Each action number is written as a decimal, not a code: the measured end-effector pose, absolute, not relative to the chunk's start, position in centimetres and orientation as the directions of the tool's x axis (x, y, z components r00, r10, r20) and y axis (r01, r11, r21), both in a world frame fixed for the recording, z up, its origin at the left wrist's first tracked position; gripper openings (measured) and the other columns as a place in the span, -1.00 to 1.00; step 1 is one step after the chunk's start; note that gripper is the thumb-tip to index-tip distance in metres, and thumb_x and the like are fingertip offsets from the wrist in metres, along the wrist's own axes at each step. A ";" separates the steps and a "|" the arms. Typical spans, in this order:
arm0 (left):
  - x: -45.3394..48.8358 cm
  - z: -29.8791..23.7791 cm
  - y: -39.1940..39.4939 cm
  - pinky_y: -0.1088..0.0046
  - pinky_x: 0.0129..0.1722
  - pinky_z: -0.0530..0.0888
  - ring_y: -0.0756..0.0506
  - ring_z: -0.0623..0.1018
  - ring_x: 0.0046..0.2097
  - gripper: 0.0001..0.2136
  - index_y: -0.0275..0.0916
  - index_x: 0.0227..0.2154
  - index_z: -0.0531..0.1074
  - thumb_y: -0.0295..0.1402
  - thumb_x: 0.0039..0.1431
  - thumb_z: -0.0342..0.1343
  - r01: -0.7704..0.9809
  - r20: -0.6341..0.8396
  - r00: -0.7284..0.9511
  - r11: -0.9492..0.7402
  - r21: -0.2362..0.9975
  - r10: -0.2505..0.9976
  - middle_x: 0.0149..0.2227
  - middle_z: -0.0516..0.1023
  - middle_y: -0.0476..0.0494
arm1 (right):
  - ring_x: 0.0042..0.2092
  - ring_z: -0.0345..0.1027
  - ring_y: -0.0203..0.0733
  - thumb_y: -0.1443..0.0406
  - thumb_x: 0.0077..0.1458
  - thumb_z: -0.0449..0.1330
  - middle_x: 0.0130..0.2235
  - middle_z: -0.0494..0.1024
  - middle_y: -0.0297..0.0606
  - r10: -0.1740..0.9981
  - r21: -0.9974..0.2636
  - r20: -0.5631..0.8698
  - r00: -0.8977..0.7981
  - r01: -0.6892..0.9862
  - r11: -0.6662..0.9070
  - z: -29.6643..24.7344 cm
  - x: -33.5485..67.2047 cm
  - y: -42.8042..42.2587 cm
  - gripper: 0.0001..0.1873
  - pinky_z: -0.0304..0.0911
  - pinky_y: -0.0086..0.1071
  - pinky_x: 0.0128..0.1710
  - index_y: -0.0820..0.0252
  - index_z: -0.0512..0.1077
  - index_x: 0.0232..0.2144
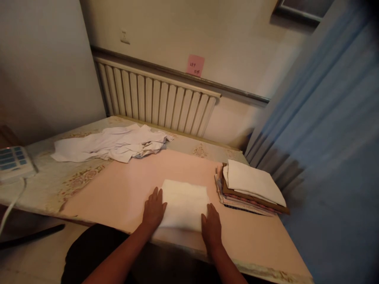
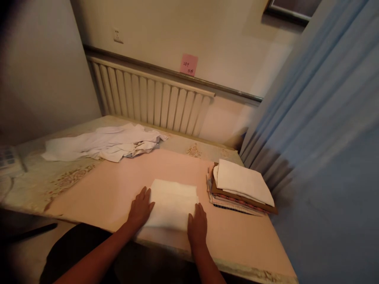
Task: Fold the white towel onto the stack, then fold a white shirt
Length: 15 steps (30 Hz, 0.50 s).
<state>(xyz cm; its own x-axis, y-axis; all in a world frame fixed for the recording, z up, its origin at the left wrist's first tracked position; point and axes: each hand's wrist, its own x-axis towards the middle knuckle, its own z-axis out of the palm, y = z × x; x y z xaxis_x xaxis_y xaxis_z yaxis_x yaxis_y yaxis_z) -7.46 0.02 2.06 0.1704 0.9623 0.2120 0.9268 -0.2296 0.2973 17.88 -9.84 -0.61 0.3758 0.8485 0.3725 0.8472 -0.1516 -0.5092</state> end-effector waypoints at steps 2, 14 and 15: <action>-7.7 2.9 0.1 0.21 0.05 0.27 -0.29 0.30 0.16 -0.46 -0.37 0.21 0.09 -0.33 0.19 -0.01 0.911 0.119 0.115 -0.153 0.383 0.986 0.20 0.23 -0.43 | 0.05 0.31 0.05 0.21 0.02 0.07 0.00 0.47 0.02 0.840 -0.614 0.232 0.490 0.744 -0.264 0.7 18.2 -9.7 -0.53 0.19 -0.17 0.02 0.30 0.39 -0.03; -10.2 3.6 3.1 0.39 -0.25 0.36 -0.23 0.53 -0.14 -0.78 -0.26 -0.33 0.33 -0.27 -0.03 0.15 0.766 -0.236 0.012 0.142 0.627 0.972 -0.24 0.54 -0.27 | -0.38 0.43 -0.07 0.08 -0.19 0.21 -0.56 0.46 -0.29 0.821 -0.830 -0.213 0.530 0.345 -0.439 1.9 21.8 -8.9 -0.74 0.26 -0.33 -0.37 0.14 0.41 -0.51; -10.3 3.6 3.3 0.40 -0.27 0.37 -0.23 0.54 -0.15 -0.79 -0.25 -0.36 0.33 -0.27 -0.04 0.16 0.740 -0.257 0.015 0.161 0.653 0.966 -0.25 0.54 -0.26 | -0.42 0.41 -0.09 0.05 -0.17 0.20 -0.61 0.44 -0.31 0.851 -0.861 -0.229 0.473 0.310 -0.404 1.9 21.8 -8.9 -0.73 0.25 -0.34 -0.42 0.12 0.39 -0.56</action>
<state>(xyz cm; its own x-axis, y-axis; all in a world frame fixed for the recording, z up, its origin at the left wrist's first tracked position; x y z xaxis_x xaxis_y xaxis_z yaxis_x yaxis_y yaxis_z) -10.33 3.32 3.63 0.0155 0.9664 -0.2567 0.7402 0.1615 0.6527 21.83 -8.88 1.87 0.4727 0.8508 -0.2294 0.3097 -0.4041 -0.8607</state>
